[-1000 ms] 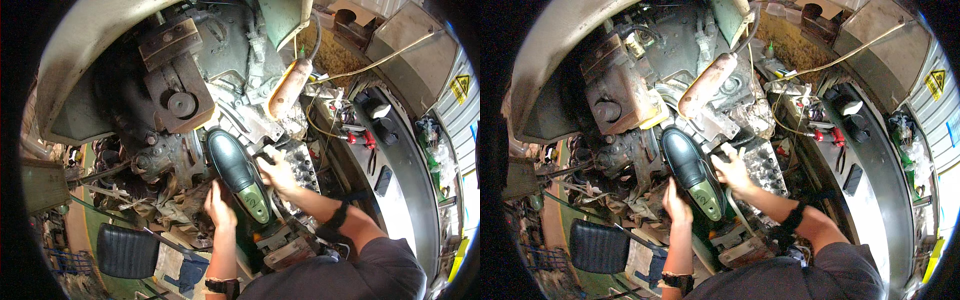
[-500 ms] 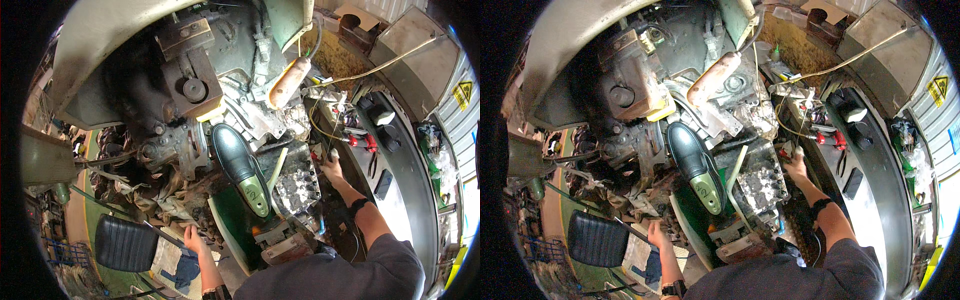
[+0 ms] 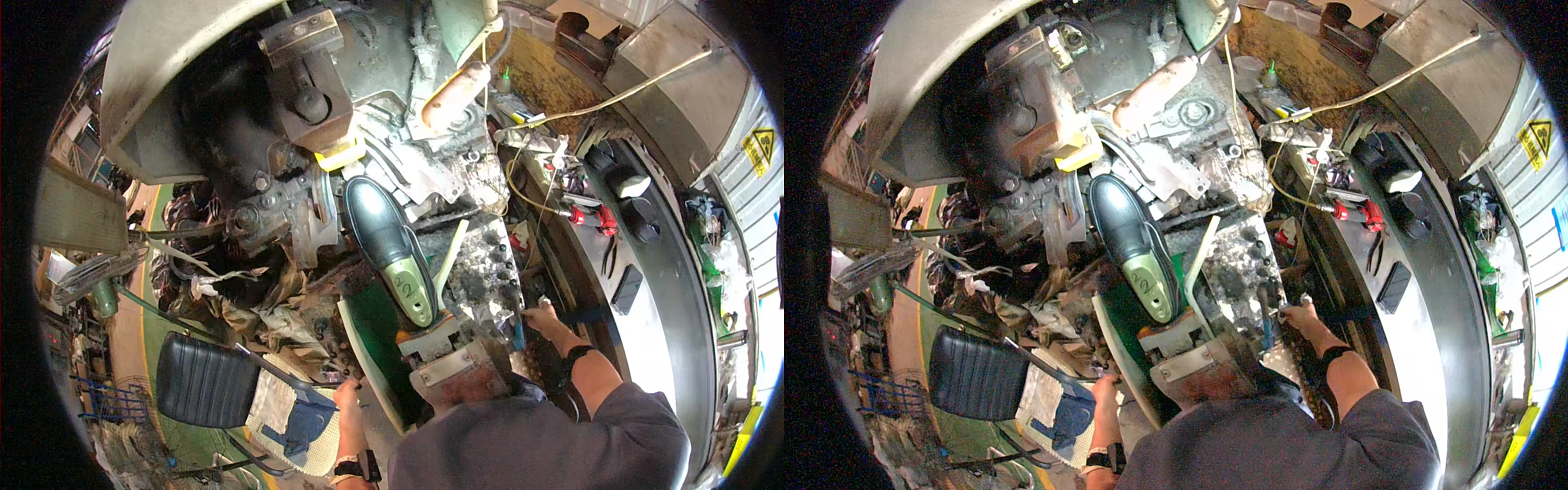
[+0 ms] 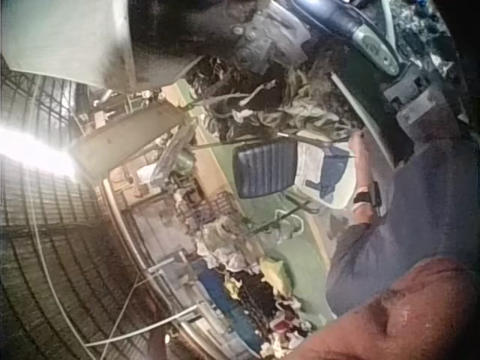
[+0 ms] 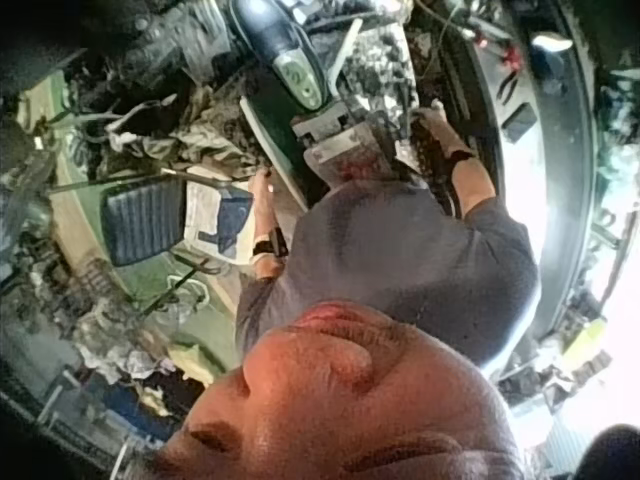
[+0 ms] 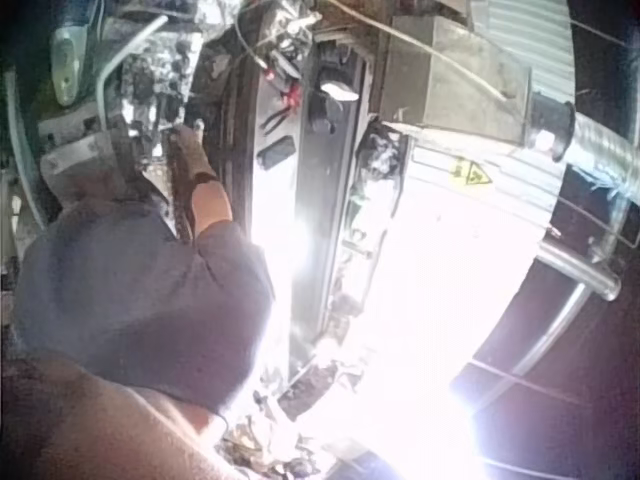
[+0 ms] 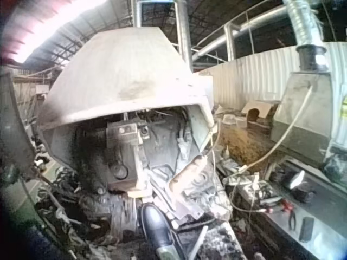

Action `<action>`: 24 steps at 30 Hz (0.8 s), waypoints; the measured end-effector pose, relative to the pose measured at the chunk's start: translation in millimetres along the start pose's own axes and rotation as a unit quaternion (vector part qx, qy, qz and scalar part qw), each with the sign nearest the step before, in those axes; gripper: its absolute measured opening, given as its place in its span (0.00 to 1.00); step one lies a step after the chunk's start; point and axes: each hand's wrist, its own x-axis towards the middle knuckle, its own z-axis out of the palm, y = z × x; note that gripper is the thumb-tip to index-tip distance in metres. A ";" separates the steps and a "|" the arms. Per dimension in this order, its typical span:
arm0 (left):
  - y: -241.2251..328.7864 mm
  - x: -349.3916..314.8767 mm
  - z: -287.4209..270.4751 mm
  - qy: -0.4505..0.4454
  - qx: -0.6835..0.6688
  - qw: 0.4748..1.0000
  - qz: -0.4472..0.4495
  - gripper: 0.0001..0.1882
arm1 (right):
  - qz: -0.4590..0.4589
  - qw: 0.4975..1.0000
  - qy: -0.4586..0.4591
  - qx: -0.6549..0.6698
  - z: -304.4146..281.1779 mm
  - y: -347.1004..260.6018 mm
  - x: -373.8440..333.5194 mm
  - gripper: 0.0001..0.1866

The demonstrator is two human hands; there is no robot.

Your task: Using a toe-lasting machine to pull the shoe upper over the last and secure it.

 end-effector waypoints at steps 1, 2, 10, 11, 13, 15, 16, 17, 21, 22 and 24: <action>5.7 -5.2 3.4 0.038 0.005 0.999 0.036 0.03 | 0.007 0.999 0.041 0.004 -9.7 -9.3 -20.5 0.34; 13.5 -6.7 9.9 0.048 -0.047 0.997 0.041 0.03 | 0.008 0.999 -0.006 0.036 -33.7 18.6 17.7 0.41; 79.9 -41.1 30.1 0.001 -0.171 0.979 0.112 0.12 | 0.007 1.000 0.015 0.022 -66.7 82.9 -29.6 0.40; 89.8 -29.3 19.4 -0.030 -0.191 0.967 0.169 0.11 | -0.020 0.999 0.018 -0.024 -63.1 87.7 -43.5 0.41; 135.7 -32.8 50.9 -0.053 -0.125 0.975 0.175 0.10 | -0.081 0.996 0.019 -0.010 -85.3 108.6 -63.2 0.41; 200.9 -95.4 114.7 -0.053 -0.090 0.961 0.256 0.10 | -0.106 0.991 0.050 -0.072 -113.0 109.8 -100.8 0.37; 222.1 -115.3 128.9 -0.092 -0.104 0.940 0.312 0.10 | -0.176 0.959 0.118 -0.187 -127.6 128.2 -93.4 0.38; 237.8 -121.1 126.1 -0.112 -0.120 0.914 0.372 0.10 | -0.139 0.964 0.122 -0.191 -117.3 98.2 -120.2 0.35; 292.2 -197.4 176.3 -0.183 -0.144 0.860 0.455 0.17 | -0.216 0.949 0.176 -0.148 -156.4 118.0 -113.2 0.27; 295.4 -246.4 199.3 -0.177 -0.158 0.859 0.454 0.17 | -0.246 0.944 0.194 -0.099 -165.9 126.6 -118.6 0.30; 284.8 -319.8 236.4 -0.181 -0.183 0.838 0.481 0.14 | -0.285 0.931 0.213 -0.083 -181.5 139.1 -124.7 0.32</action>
